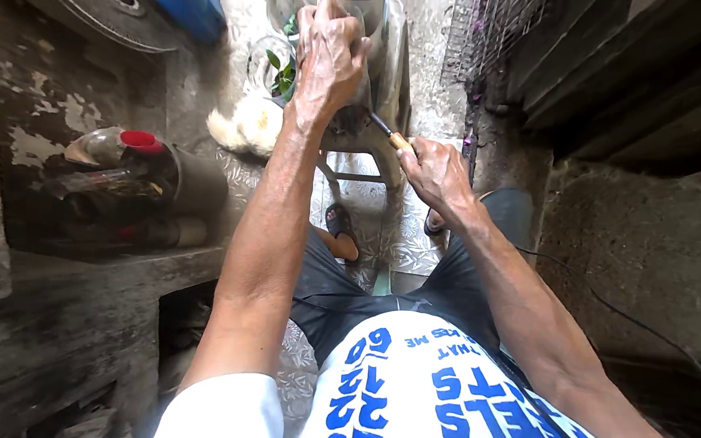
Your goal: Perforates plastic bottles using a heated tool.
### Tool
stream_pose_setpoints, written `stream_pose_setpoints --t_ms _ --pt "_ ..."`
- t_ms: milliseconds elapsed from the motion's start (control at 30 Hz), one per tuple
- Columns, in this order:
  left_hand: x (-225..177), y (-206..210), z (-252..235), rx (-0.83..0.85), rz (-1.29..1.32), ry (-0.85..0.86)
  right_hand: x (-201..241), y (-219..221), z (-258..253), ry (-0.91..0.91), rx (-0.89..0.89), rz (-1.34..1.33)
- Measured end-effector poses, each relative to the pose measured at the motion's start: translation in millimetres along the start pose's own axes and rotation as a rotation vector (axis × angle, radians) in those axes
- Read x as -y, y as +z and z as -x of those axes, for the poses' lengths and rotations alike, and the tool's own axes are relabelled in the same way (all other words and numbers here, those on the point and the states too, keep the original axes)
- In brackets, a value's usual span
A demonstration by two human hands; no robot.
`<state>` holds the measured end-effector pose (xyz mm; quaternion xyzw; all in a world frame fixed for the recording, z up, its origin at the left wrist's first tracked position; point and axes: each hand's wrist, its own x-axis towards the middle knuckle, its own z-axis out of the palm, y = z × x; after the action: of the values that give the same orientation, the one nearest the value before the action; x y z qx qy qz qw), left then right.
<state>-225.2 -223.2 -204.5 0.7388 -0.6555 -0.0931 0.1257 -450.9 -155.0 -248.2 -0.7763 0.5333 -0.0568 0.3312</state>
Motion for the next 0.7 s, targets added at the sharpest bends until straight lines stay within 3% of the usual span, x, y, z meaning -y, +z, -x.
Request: stream_pose_setpoints --t_ms 200,400,700 --pt "14.0 -26.7 17.5 0.030 0.111 0.108 -28.2 -5.5 24.7 -0.029 -0.080 -0.142" --pt "16.2 -39.2 26.8 0.025 0.049 0.253 -46.3 1.1 41.4 -0.043 -0.111 -0.256" --pt "46.3 -16.7 30.5 -0.079 0.196 0.294 -45.5 8.6 37.7 -0.007 -0.074 -0.273"
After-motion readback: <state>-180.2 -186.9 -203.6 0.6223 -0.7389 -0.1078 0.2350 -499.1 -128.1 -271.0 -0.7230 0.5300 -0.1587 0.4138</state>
